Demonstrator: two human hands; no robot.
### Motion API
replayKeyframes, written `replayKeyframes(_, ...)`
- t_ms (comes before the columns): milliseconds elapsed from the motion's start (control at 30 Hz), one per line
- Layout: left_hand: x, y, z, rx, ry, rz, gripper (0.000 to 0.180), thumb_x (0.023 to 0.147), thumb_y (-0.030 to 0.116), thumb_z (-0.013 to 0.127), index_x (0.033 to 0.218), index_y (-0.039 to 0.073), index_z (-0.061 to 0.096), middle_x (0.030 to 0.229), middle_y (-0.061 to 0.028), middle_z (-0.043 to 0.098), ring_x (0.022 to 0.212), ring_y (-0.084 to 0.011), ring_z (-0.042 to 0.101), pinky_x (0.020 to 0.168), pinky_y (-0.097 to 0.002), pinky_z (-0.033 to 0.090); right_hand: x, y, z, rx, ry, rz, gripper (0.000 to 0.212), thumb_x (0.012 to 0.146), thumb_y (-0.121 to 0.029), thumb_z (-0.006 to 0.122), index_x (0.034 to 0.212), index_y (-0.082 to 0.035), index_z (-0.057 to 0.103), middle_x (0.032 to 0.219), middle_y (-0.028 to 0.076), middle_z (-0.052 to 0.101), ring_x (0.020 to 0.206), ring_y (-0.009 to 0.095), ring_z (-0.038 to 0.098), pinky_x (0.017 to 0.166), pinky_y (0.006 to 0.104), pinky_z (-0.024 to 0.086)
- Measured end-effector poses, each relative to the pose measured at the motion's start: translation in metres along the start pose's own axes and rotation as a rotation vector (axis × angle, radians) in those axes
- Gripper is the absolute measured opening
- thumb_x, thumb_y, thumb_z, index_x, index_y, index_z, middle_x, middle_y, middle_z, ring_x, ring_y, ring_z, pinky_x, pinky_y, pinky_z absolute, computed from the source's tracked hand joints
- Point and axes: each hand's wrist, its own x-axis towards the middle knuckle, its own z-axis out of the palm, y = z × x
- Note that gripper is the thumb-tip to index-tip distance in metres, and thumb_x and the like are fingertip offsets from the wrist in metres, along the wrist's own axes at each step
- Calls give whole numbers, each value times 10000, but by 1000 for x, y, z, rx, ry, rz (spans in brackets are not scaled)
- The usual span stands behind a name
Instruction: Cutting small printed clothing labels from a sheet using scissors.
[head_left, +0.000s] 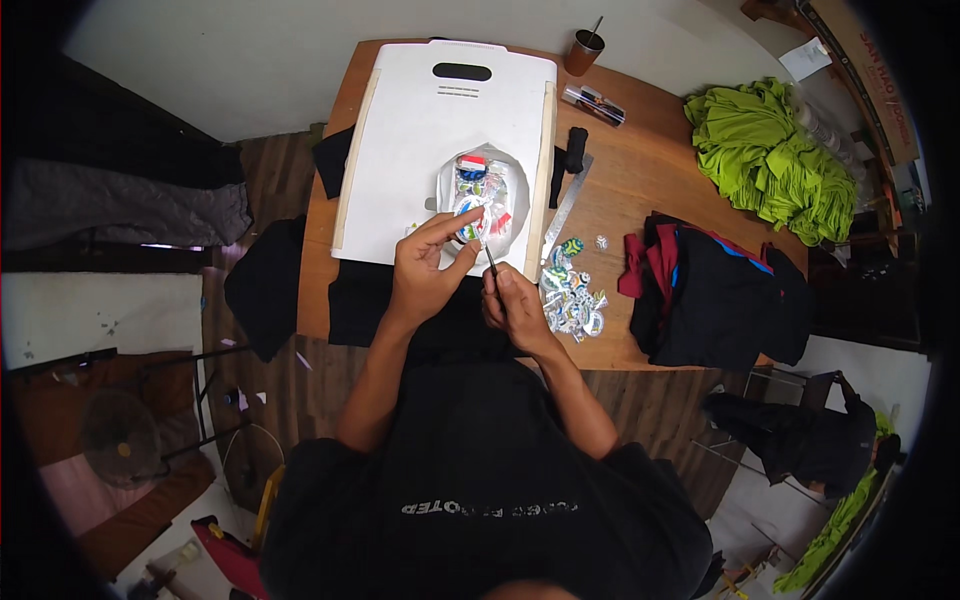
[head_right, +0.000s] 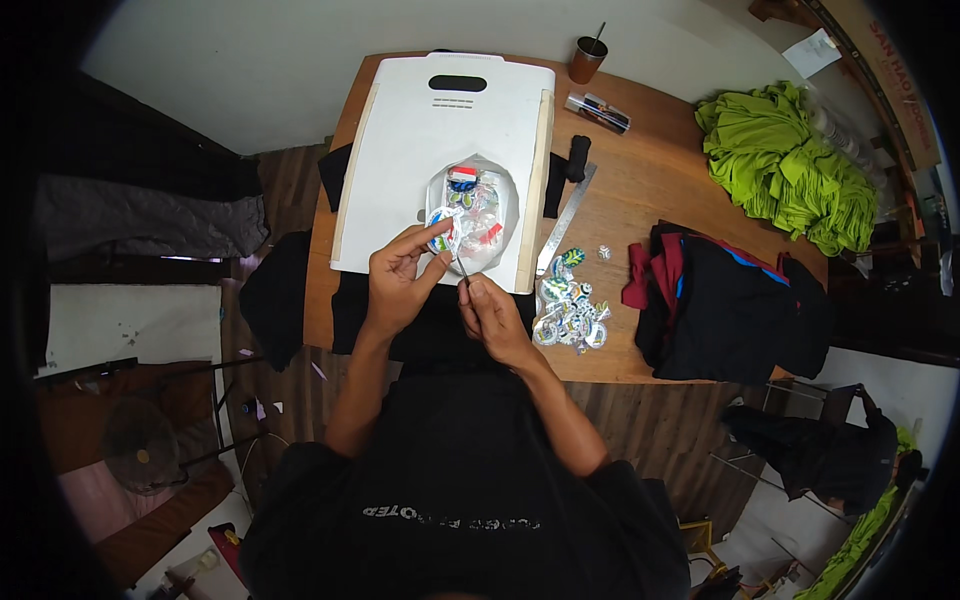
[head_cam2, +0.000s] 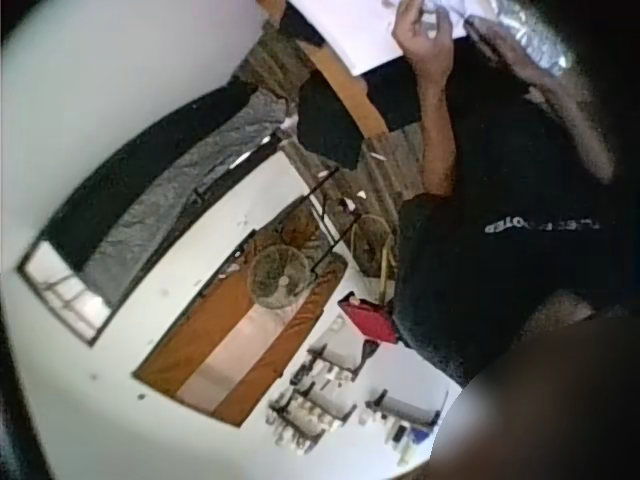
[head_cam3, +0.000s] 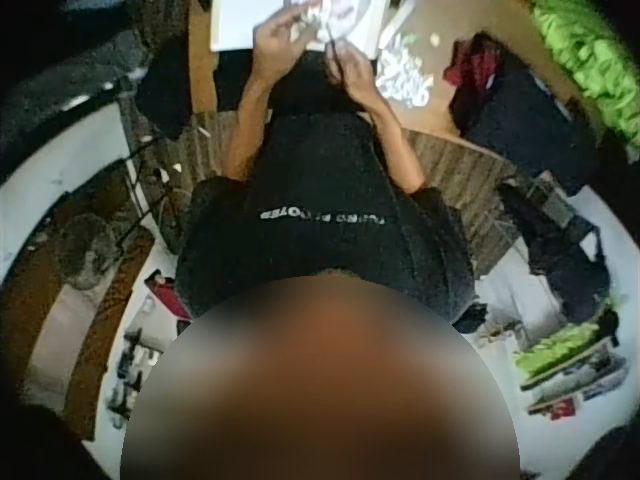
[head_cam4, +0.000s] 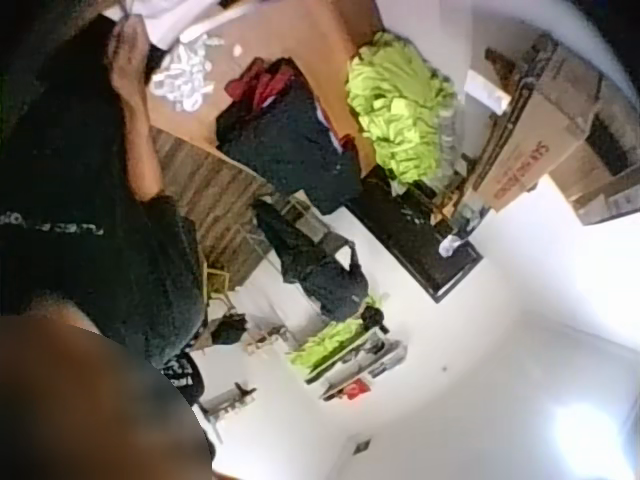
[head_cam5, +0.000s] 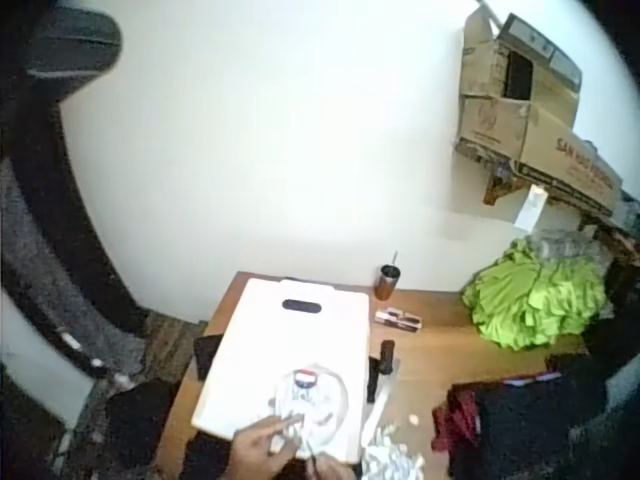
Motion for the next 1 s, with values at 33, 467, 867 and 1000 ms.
replayKeyframes(33,0,0,0,-4,1,10,397,833,-149,608,1225,-91,582,1039,-97,607,993,-122,577,906,-237,453,0,0,0,6,-4,9,364,1047,-382,336,897,-67,441,564,-35,325,460,56,264,434,219,236)
replayKeyframes(467,-2,-1,0,-26,4,9,396,833,-146,614,1224,-86,586,1069,-112,613,1020,-133,576,926,-247,448,-1,-1,0,13,1,22,367,1051,-373,324,898,-60,443,554,-31,332,454,57,268,432,219,240)
replayKeyframes(867,0,-4,1,-8,1,8,394,835,-142,616,1224,-84,586,1069,-113,613,1025,-135,573,931,-254,448,3,1,-3,21,-8,-2,353,1051,-363,332,890,-65,435,555,-32,325,454,58,267,430,220,236)
replayKeyframes(1000,2,-4,1,-16,13,9,405,825,-138,617,1223,-67,597,1056,-106,616,984,-124,565,889,-242,449,5,-2,-4,22,-16,5,353,1051,-361,332,886,-65,434,555,-33,323,450,59,265,426,219,232)
